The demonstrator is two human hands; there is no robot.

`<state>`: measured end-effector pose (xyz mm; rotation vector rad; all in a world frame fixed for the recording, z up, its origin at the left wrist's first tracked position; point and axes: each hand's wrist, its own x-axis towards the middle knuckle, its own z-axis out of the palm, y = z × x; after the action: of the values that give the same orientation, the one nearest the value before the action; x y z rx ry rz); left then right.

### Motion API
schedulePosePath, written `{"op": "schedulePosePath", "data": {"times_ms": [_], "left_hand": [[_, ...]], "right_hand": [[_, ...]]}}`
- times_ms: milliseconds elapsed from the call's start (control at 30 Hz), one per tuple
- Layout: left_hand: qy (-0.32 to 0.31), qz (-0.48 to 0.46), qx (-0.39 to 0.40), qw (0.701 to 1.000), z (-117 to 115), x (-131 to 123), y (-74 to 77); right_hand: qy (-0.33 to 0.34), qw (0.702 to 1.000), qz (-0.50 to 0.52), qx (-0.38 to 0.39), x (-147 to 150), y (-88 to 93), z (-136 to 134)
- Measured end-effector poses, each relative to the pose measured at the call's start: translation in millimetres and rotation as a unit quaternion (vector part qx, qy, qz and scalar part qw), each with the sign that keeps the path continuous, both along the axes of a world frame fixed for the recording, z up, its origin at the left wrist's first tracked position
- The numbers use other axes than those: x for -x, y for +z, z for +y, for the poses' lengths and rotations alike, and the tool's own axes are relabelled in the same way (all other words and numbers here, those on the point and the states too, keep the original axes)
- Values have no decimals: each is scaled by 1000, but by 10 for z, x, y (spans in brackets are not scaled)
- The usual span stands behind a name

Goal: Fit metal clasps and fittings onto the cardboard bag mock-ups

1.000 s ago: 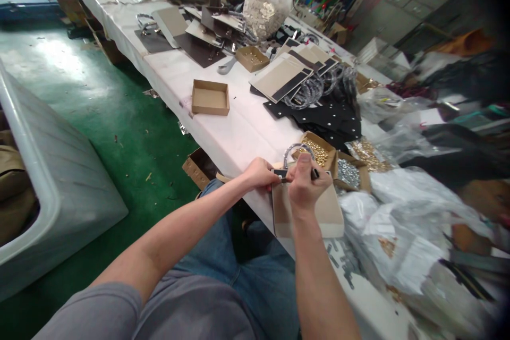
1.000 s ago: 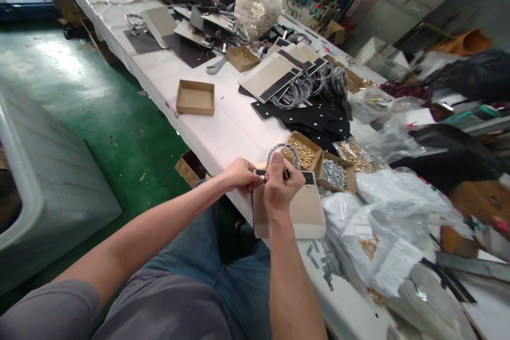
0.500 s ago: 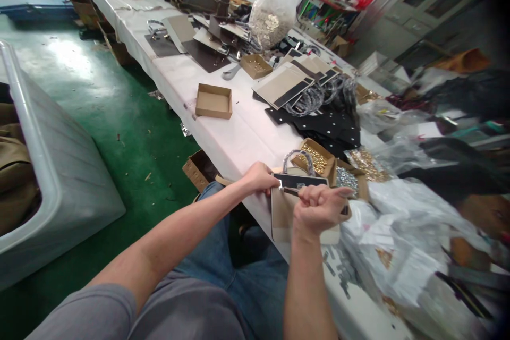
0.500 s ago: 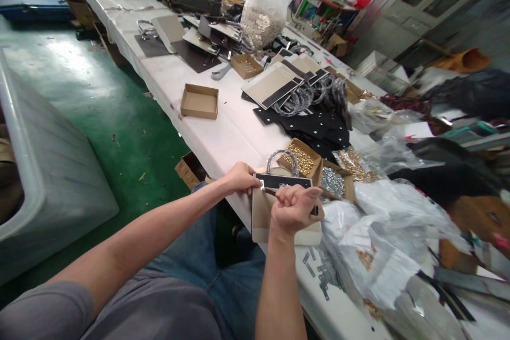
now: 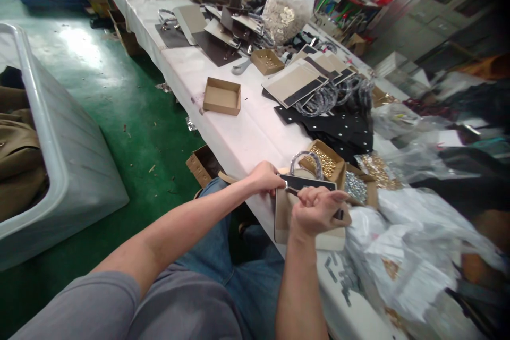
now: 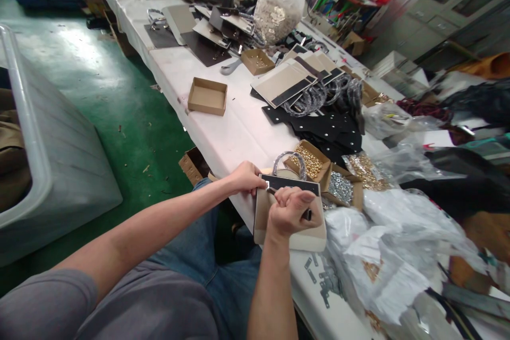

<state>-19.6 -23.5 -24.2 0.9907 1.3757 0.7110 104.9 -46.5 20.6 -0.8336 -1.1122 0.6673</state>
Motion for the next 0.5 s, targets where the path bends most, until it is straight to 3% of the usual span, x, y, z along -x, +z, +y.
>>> {"op": "schedulePosePath", "data": {"times_ms": [333,500], "left_hand": [[-1,1,5,1000,8,-13,-15],[10,-2,-2,1000,15,-38,-68]], "right_hand": [[-30,999,0,-34,-77,84,-56],[7,1000,3,-18,-73,47,-57]]}}
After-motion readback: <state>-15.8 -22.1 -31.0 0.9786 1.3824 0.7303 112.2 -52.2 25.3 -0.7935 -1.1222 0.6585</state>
